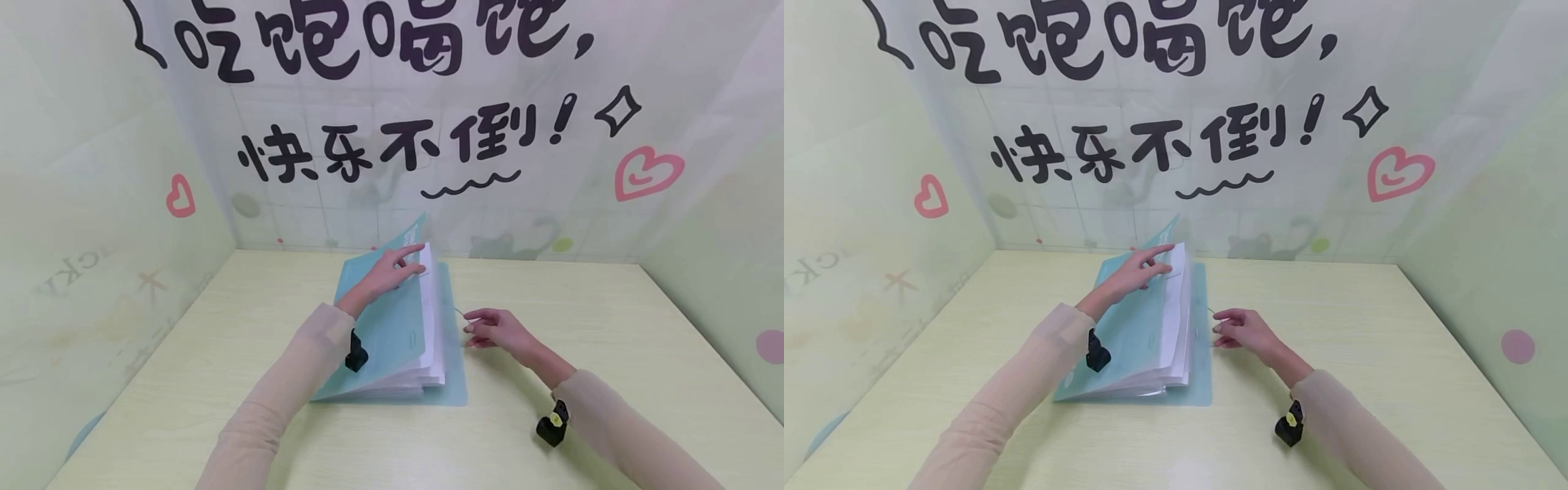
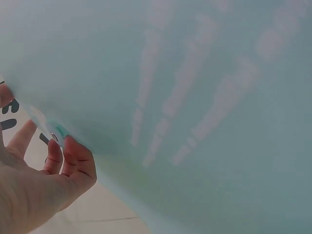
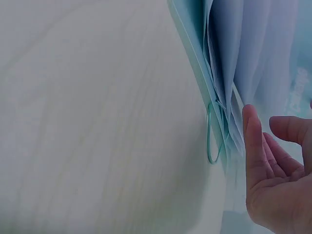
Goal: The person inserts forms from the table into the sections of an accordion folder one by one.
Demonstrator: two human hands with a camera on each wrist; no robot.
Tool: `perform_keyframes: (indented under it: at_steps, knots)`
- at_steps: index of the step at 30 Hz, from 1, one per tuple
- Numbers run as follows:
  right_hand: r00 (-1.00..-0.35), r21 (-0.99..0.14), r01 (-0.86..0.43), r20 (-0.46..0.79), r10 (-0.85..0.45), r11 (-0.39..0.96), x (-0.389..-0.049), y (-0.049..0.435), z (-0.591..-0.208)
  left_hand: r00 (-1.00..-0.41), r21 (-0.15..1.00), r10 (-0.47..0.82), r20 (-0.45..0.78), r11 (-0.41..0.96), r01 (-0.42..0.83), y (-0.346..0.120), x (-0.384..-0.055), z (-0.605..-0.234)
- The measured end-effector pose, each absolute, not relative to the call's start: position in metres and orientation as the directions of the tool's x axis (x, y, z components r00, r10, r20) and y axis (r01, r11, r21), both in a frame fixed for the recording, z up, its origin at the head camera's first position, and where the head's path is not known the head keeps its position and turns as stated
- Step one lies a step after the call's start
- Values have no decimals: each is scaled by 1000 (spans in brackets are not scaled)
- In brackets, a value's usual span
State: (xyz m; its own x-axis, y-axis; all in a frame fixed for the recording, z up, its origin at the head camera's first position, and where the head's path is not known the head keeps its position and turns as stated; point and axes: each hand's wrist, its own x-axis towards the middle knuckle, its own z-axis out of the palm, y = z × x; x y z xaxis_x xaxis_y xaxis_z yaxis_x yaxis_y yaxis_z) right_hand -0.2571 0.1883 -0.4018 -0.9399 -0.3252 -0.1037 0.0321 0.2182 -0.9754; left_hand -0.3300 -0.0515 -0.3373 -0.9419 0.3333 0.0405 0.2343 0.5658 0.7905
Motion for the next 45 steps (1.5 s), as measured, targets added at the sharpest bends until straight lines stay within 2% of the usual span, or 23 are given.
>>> perform_keyframes:
  at_steps: [8, 16, 25, 36, 40, 45]
  knots:
    - [-981, -957, -64, 9, -193, 284, -263, 206, -395, -941, 749, 331, 64, 607, 265, -43, -331, -345]
    - [-980, -907, -176, 123, -158, 384, -268, 216, -395, -962, 699, 270, 45, 680, 224, -33, -326, -354]
    - [-932, -721, -356, 318, -173, 594, -269, 218, -399, -966, 714, 256, -15, 680, 170, -26, -319, -363]
    - [-879, -566, -436, 434, -198, 700, -269, 226, -395, -940, 680, 333, -74, 706, 197, -24, -314, -384]
    - [-851, -514, -464, 484, -204, 721, -268, 233, -393, -917, 609, 389, -82, 748, 263, -26, -310, -391]
    - [-797, -421, -501, 564, -215, 756, -269, 246, -389, -887, 421, 438, -147, 839, 345, -30, -301, -392]
